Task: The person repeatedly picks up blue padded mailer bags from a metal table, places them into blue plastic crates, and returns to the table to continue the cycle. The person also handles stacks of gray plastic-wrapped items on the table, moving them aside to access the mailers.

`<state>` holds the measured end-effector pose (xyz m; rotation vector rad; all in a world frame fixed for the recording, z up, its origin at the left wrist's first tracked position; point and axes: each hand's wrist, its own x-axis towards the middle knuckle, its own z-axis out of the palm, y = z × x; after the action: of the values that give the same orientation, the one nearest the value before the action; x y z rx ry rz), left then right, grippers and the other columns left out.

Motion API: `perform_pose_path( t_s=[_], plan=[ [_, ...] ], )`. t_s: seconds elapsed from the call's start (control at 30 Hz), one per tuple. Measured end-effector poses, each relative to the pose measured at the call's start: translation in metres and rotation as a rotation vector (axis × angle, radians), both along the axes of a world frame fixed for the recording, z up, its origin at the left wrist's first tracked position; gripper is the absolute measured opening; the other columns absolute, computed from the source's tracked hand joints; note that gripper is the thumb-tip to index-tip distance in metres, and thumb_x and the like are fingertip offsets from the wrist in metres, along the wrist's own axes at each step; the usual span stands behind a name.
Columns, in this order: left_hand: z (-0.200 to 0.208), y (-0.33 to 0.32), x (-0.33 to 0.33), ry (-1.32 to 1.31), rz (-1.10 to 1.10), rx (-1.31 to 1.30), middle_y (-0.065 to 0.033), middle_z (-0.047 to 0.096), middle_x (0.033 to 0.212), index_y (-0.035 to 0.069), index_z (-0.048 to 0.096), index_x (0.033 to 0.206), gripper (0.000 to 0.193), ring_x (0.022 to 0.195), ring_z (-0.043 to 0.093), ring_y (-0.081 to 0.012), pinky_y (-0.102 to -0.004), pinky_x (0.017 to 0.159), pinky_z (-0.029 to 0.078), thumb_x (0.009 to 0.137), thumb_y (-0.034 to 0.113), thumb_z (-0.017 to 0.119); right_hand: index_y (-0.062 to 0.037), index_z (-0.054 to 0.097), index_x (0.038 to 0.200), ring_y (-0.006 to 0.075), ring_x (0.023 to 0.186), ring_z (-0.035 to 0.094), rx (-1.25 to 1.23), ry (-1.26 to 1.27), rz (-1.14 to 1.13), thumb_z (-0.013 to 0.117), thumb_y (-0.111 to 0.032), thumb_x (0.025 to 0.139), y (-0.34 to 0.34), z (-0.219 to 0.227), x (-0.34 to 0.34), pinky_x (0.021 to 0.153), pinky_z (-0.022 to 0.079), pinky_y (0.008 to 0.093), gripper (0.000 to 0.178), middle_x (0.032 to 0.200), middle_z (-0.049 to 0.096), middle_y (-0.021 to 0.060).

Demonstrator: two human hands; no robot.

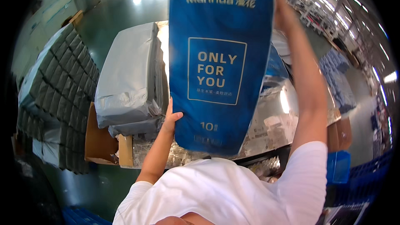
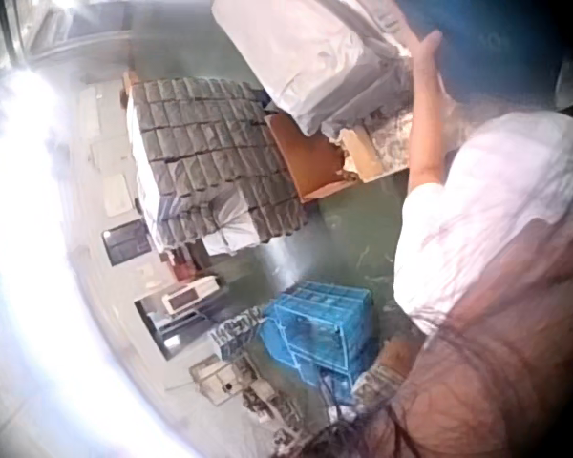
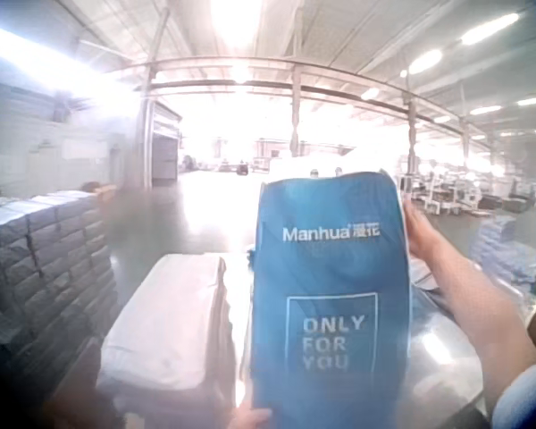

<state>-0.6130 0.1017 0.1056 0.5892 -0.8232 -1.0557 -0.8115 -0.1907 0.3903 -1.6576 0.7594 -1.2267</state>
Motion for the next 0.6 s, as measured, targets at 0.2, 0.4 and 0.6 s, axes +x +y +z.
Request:
perform_pose_path(
  t_s=[0.2,0.4,0.6],
  plan=[
    [-0.011,-0.033,0.007,0.256,0.021,0.415,-0.0148,0.045,0.123,0.006,0.030,0.132,0.072,0.111,0.047,-0.0256,-0.0357,0.093,0.039,0.074,0.029,0.065,-0.0096,0.034,0.132,0.0261,0.115,0.043,0.749,-0.208,0.518,0.044,-0.058,0.082,0.082,-0.305,-0.040,0.095,0.036,0.0435,0.070,0.128,0.042,0.0126],
    [0.021,-0.068,0.017,0.226,-0.182,0.555,-0.0157,0.046,0.122,0.007,0.037,0.128,0.071,0.109,0.048,-0.0282,-0.0406,0.092,0.040,0.080,0.058,0.044,-0.0101,0.046,0.122,0.0297,0.096,0.055,1.262,-0.234,0.572,0.046,-0.054,0.080,0.055,-0.290,-0.015,0.083,0.044,0.0482,0.061,0.110,0.055,0.0132],
    [0.052,-0.068,0.005,0.246,-0.097,0.437,-0.0112,0.054,0.115,0.010,0.048,0.120,0.063,0.103,0.054,-0.0254,-0.0396,0.088,0.044,0.083,0.060,0.039,-0.0095,0.049,0.118,0.0284,0.095,0.055,1.230,-0.292,0.466,0.048,-0.049,0.081,0.043,-0.247,-0.013,0.081,0.045,0.0461,0.054,0.109,0.056,0.0129]
  ],
)
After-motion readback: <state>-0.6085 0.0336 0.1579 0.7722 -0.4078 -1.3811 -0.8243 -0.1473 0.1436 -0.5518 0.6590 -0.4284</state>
